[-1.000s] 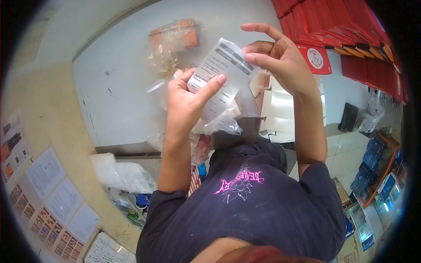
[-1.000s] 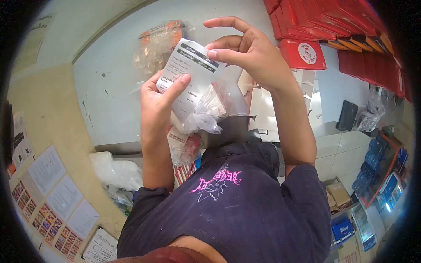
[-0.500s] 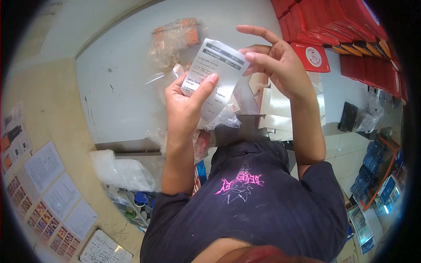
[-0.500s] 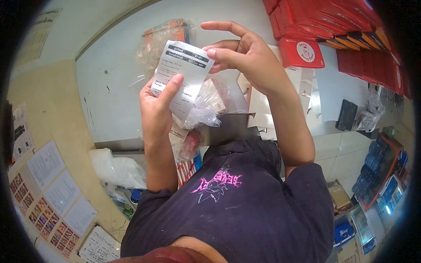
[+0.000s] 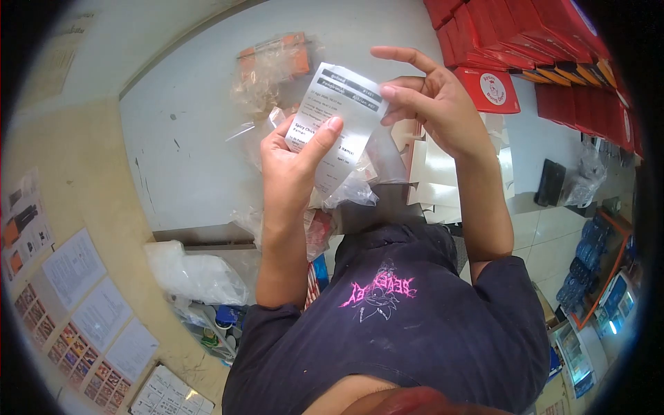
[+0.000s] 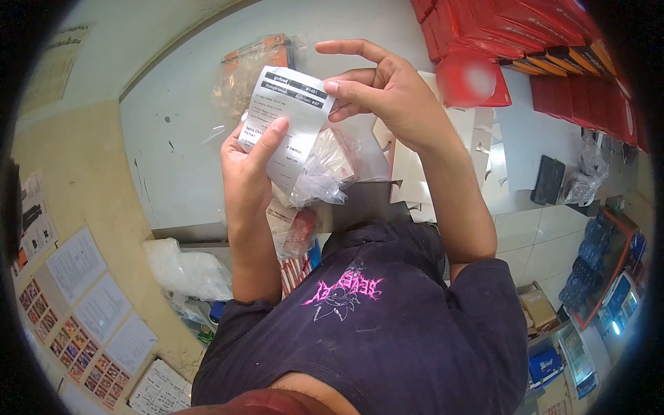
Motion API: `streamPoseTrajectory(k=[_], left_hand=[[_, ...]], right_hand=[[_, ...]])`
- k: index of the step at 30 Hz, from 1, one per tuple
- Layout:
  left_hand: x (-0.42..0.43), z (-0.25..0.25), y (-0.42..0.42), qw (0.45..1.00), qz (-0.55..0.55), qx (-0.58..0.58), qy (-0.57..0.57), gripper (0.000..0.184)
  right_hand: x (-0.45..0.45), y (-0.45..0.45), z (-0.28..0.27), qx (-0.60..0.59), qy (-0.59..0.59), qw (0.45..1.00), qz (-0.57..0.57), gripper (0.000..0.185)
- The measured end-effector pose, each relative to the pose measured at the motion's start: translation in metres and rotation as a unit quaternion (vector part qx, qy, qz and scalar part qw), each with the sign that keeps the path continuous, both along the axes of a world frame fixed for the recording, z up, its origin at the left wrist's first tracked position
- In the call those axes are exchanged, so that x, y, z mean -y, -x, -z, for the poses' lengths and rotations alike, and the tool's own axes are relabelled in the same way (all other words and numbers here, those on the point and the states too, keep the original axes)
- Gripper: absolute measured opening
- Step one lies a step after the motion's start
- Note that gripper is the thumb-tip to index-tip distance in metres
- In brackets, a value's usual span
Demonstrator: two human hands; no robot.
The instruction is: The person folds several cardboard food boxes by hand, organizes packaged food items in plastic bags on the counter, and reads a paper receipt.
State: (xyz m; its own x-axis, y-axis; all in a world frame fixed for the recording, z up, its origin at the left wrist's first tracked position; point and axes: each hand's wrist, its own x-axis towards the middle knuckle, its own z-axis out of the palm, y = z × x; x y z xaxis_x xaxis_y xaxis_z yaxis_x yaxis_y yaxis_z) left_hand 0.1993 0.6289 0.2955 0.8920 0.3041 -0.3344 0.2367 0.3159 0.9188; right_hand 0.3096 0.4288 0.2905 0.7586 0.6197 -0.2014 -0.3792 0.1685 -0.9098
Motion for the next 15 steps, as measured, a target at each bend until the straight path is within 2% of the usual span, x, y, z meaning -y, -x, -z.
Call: streamPoseTrajectory(k=[11,13,15], left_hand=[[-0.001,0.004,-0.004,1.000,0.009,-0.015,-0.004,0.029],[-0.004,0.006,-0.005,0.998,0.018,-0.032,-0.059,0.030],[-0.003,0.020,-0.007,0.995,0.008,-0.007,-0.097,0.028]], right_hand=[[-0.002,0.000,0.005,0.006,0.013,1.000,0.004,0.049],[-0.003,0.002,-0.002,0.002,0.059,0.998,-0.006,0.048],[-0.005,0.000,0.021,-0.008,0.040,0.999,0.022,0.047]])
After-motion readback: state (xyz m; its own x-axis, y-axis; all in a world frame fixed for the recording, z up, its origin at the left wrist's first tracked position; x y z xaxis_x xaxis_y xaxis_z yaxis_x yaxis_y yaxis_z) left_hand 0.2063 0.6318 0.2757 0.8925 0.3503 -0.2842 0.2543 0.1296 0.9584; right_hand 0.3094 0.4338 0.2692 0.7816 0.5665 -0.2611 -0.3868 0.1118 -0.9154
